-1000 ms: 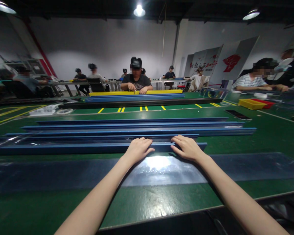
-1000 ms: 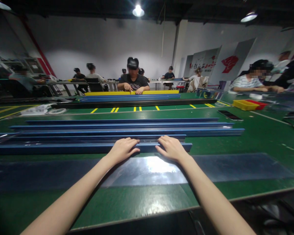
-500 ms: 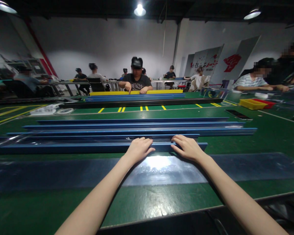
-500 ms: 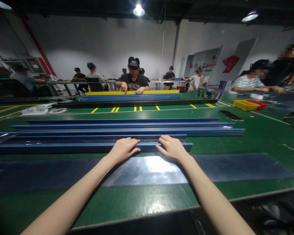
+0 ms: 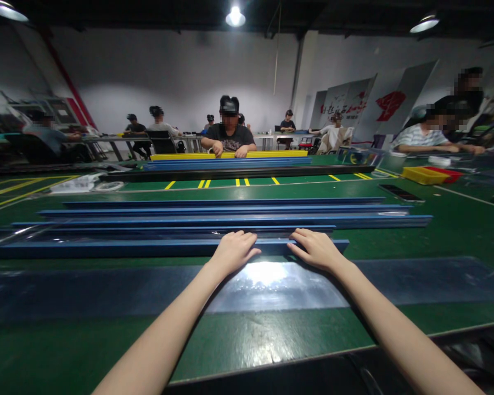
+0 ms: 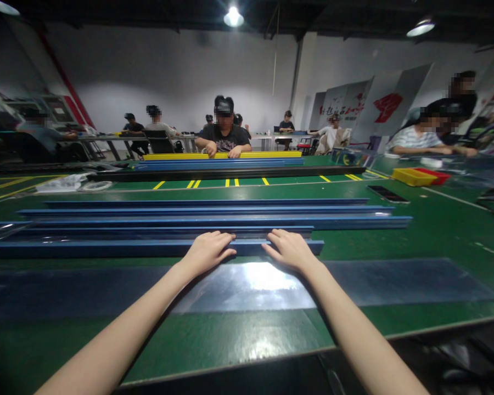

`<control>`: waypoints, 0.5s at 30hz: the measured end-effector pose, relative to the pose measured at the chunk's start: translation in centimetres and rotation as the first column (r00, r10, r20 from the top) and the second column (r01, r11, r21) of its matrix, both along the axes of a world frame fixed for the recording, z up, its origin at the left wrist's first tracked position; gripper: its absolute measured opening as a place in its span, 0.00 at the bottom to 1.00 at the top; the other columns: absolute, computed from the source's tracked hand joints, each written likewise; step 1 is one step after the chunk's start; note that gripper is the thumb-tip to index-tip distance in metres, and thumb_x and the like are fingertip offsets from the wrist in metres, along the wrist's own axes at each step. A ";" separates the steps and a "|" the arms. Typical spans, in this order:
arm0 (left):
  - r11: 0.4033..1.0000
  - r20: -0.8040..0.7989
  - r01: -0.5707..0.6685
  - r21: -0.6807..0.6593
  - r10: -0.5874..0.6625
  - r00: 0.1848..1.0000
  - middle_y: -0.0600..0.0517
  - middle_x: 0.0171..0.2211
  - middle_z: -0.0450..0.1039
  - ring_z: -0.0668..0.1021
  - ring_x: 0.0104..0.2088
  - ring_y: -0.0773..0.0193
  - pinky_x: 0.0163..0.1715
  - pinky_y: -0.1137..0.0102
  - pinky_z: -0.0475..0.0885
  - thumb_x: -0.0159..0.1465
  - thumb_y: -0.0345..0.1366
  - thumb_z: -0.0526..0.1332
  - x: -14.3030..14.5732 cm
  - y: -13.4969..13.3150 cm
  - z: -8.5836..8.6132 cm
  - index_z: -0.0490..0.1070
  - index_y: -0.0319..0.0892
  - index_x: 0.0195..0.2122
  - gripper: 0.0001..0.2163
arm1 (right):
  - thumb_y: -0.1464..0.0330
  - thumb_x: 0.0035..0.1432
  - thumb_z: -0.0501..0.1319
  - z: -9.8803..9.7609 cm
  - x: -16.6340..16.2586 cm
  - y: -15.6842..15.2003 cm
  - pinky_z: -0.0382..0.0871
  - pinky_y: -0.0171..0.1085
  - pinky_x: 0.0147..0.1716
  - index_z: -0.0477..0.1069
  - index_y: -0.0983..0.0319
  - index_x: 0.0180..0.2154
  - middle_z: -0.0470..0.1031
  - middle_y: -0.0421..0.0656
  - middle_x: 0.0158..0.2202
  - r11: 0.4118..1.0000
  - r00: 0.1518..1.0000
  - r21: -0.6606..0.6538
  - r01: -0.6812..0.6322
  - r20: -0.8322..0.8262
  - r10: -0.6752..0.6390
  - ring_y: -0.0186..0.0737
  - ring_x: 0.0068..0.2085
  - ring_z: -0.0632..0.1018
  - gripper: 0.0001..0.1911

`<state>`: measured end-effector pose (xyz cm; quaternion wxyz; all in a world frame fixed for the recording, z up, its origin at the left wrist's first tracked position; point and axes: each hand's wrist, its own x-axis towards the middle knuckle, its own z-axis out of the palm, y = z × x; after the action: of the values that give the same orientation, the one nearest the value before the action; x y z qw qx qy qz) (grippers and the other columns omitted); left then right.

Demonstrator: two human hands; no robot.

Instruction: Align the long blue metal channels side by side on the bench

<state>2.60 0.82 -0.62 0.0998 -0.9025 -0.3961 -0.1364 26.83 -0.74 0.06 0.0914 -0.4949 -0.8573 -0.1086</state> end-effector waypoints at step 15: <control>0.993 0.112 -0.086 -0.075 0.094 0.989 0.51 0.34 0.73 0.75 0.36 0.61 0.35 0.70 0.66 0.58 0.47 0.57 0.2 -0.2 0.5 0.62 0.42 0.35 0.14 | 0.61 0.60 0.47 -0.2 0.3 -0.2 0.60 0.34 0.31 0.62 0.61 0.30 0.69 0.44 0.31 0.995 0.983 0.084 -0.047 -0.173 0.061 0.39 0.34 0.70 0.13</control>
<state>2.83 0.61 -0.17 0.0512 -0.8773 -0.4461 -0.1697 27.09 -0.97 -0.15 0.1893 -0.4751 -0.8539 -0.0962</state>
